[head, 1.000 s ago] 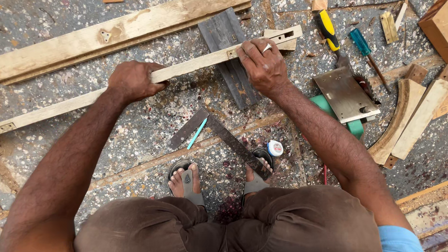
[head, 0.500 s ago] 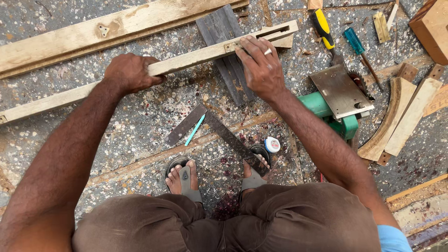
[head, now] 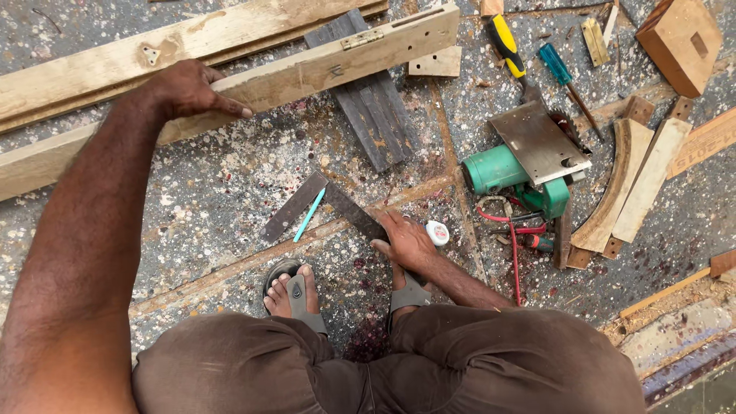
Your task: The person measures and marks a wood plank using a tape measure and pencil, then cuts it with a circular saw. They use a square to check angles and join wood pieces with a hammer.
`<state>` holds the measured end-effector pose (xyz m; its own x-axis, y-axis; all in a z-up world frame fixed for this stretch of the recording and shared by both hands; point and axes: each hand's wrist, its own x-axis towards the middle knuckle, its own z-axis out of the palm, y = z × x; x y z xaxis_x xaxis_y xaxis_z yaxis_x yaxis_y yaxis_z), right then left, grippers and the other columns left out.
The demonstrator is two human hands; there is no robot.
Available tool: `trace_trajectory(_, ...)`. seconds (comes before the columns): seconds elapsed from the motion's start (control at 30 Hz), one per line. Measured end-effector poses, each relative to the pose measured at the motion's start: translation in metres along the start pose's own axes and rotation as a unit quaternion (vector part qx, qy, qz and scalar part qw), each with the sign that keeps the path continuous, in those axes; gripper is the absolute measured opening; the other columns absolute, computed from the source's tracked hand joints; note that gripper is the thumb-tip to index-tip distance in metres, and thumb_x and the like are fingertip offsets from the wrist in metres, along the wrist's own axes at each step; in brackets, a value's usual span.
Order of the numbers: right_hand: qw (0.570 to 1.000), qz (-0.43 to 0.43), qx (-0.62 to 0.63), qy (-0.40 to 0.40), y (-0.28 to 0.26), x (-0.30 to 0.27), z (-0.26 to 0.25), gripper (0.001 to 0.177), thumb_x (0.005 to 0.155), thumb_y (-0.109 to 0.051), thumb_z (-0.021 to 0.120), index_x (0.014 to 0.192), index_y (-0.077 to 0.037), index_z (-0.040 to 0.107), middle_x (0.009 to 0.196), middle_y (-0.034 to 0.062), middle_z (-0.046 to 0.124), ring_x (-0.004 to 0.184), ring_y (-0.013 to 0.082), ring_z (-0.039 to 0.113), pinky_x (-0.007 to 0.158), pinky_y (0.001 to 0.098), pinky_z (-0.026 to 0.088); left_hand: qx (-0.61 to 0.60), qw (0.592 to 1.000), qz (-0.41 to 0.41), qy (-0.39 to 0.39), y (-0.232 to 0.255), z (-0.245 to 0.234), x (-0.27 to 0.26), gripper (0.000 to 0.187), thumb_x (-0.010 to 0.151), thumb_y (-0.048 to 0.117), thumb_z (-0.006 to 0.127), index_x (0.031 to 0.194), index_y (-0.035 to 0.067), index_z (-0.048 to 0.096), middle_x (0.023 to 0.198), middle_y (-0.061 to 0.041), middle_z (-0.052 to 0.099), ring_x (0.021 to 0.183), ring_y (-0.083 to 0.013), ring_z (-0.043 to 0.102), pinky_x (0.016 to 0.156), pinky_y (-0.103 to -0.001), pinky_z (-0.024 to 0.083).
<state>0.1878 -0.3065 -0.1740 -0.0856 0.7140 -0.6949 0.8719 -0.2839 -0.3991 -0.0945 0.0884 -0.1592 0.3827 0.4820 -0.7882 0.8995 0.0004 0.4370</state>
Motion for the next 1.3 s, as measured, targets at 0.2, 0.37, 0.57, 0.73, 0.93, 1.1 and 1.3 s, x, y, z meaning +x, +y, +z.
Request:
trace_trajectory(0.2,1.000,-0.026,0.008,0.000,0.004,0.009,0.004,0.076,0.096,-0.040,0.068,0.156,-0.021,0.024,0.149,0.0231,0.047,0.123,0.0437,0.060,0.103,0.0576,0.050,0.027,0.999,0.037,0.028,-0.005,0.005,-0.004,0.112,0.065,0.069,0.082,0.149,0.002,0.049,0.150,-0.025,0.051,0.139,-0.0405,0.048,0.120,-0.057,0.032)
trace_trajectory(0.37,1.000,-0.007,0.004,-0.018,-0.002,0.008,0.010,0.078,0.096,-0.040,0.068,0.158,-0.021,0.024,0.149,0.0230,0.044,0.122,0.0422,0.059,0.108,0.0643,0.040,0.143,0.985,0.071,0.073,-0.006,0.021,-0.014,0.101,0.078,0.073,0.075,0.150,0.007,0.051,0.119,-0.021,0.073,0.115,-0.0343,0.065,0.110,-0.051,0.045)
trace_trajectory(0.57,0.963,-0.114,-0.042,0.239,0.008,0.024,-0.016,0.045,0.099,-0.029,0.068,0.143,-0.021,0.060,0.130,0.0160,0.069,0.117,0.0330,0.068,0.099,0.0521,0.058,0.206,0.970,0.030,0.127,0.001,0.057,-0.039,0.062,0.093,0.065,0.066,0.142,0.027,0.064,0.094,-0.006,0.079,0.064,-0.0169,0.063,0.059,-0.035,0.054)
trace_trajectory(0.73,0.843,-0.256,-0.158,0.446,0.015,0.079,-0.134,0.044,0.102,-0.012,0.071,0.143,-0.001,0.058,0.136,0.0189,0.066,0.124,0.0291,0.065,0.100,0.0450,0.059,0.213,0.953,0.095,0.191,-0.003,0.070,-0.046,0.050,0.096,0.058,0.063,0.134,0.027,0.069,0.102,-0.004,0.076,0.063,-0.0136,0.063,0.051,-0.032,0.054)
trace_trajectory(0.93,0.809,-0.258,-0.315,0.425,-0.015,0.117,-0.181,0.043,0.100,-0.004,0.065,0.141,0.006,0.059,0.134,0.0212,0.063,0.127,0.0321,0.062,0.106,0.0419,0.058,0.230,0.947,0.095,0.205,-0.001,0.071,-0.046,0.054,0.093,0.064,0.064,0.132,0.027,0.069,0.107,-0.006,0.075,0.060,-0.0167,0.062,0.047,-0.033,0.053)
trace_trajectory(1.1,0.799,-0.276,-0.316,0.431,-0.011,0.133,-0.178,0.029,0.103,0.001,0.061,0.131,0.007,0.065,0.122,0.0238,0.067,0.113,0.0343,0.069,0.099,0.0452,0.061,0.233,0.937,0.122,0.229,-0.007,0.074,-0.041,0.053,0.094,0.064,0.064,0.129,0.025,0.072,0.111,-0.005,0.075,0.061,-0.0161,0.062,0.044,-0.033,0.053)
trace_trajectory(1.3,0.800,-0.298,-0.310,0.418,-0.010,0.137,-0.188,0.021,0.103,-0.001,0.060,0.120,0.005,0.070,0.112,0.0210,0.069,0.103,0.0307,0.070,0.092,0.0457,0.062,0.243,0.937,0.122,0.217,-0.011,0.073,-0.038,0.054,0.096,0.063,0.066,0.130,0.021,0.071,0.114,-0.005,0.076,0.063,-0.0159,0.065,0.047,-0.034,0.055)
